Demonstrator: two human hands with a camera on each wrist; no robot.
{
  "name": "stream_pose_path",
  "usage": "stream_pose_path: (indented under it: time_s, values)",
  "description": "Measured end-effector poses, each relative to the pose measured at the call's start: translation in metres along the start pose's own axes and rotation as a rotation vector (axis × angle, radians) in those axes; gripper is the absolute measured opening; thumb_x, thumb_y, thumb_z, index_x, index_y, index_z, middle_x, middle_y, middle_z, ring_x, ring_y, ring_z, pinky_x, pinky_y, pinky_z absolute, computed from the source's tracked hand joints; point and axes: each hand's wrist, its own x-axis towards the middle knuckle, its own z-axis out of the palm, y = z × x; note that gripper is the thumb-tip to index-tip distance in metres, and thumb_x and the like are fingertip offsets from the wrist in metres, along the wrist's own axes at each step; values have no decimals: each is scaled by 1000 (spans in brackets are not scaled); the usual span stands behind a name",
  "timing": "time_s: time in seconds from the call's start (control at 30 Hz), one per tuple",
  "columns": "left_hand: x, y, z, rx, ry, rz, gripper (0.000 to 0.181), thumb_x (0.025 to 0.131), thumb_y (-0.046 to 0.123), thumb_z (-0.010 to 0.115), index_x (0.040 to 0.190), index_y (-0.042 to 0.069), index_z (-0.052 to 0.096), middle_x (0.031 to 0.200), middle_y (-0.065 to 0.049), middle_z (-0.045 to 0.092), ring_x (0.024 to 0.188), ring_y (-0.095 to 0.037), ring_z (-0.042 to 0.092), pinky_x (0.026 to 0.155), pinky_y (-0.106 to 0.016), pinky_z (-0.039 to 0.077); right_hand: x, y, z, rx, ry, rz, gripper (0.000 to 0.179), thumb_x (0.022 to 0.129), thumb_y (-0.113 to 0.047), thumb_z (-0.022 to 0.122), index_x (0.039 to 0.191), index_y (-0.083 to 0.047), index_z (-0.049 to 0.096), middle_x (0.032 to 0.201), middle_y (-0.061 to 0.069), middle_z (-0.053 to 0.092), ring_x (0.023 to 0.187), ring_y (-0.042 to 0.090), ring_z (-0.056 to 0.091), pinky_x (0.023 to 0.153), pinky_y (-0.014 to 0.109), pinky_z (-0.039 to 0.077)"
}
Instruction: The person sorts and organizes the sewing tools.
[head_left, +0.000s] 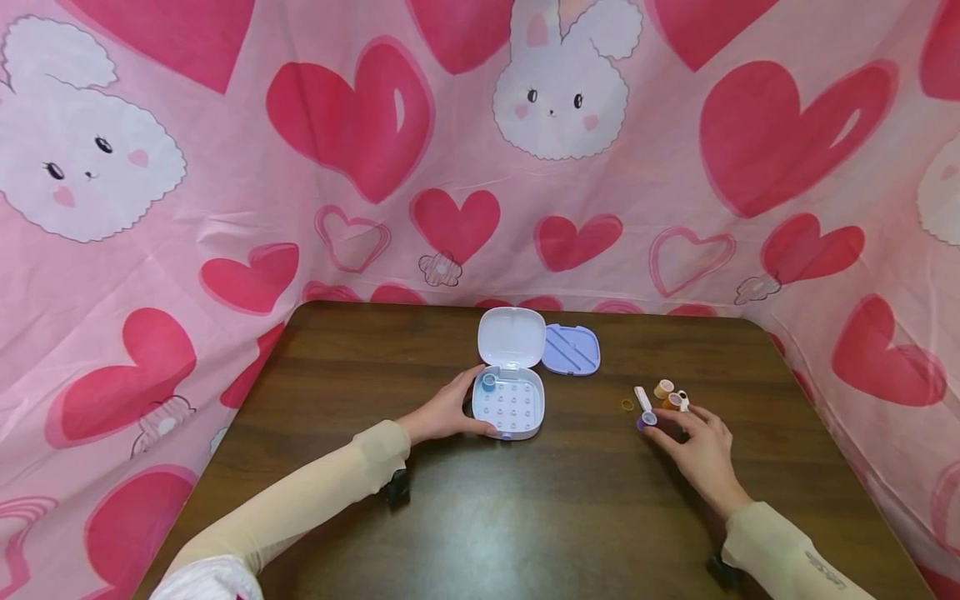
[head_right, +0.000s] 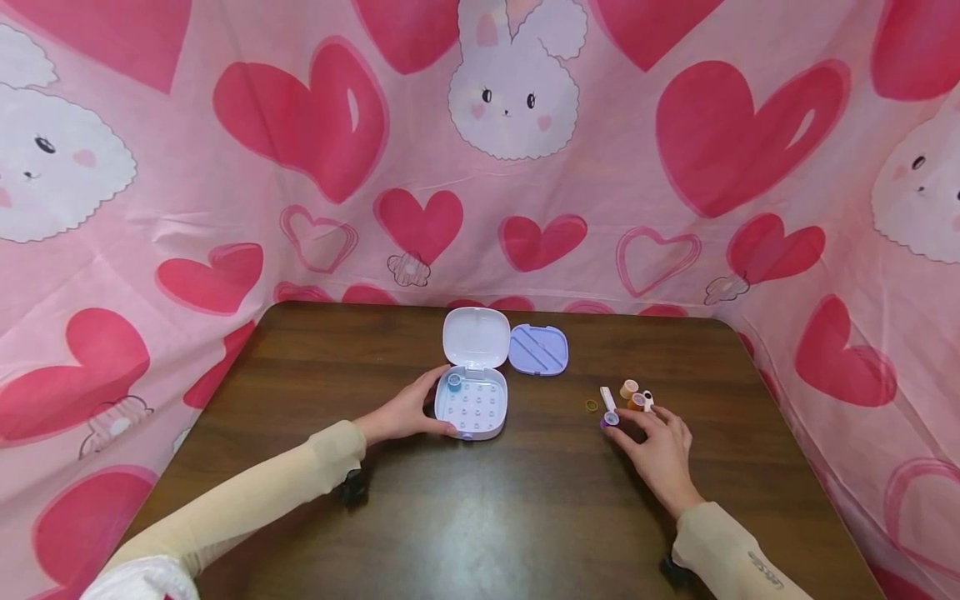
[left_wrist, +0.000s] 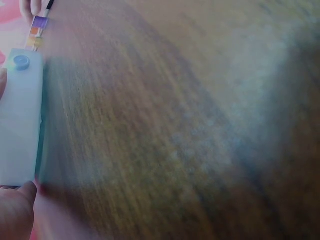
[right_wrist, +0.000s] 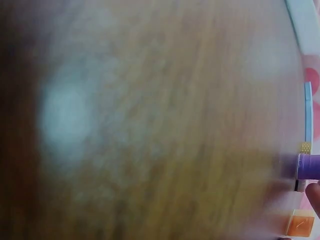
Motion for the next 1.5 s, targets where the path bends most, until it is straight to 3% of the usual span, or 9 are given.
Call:
stream_pose_path:
  time_s: [0.3,0.63,1.03,1.5]
  values:
    - [-1,1,0,7,10,-3,109,80,35,91,163,10,24,161,-14,37,144,-33,42,121,-54,34,3,0,3,-17,-6,10,34,85,-17,87,113,-1,77,115,28,72,126,52,42,103,74,19]
    - [-2,2,0,-2,6,-13,110,81,36,91,164,11,23,162,-13,36,145,-33,40,121,-55,34,5,0,5,-38,-82,70,39,89,-26,84,116,0,76,121,30,70,129,52,41,106,75,16]
    - [-2,1,-2,-4,-3,-12,110,81,36,90,164,10,23,163,-13,35,146,-32,39,122,-54,34,6,-2,4,-43,-84,67,38,90,-25,83,117,1,75,122,30,69,127,52,42,105,74,17]
    - [-2,2,-1,1,-1,-14,110,80,36,91,164,10,24,162,-13,36,146,-32,40,122,-53,34,6,1,1,-37,-44,47,33,88,-20,85,111,2,77,110,31,72,125,53,44,105,74,18]
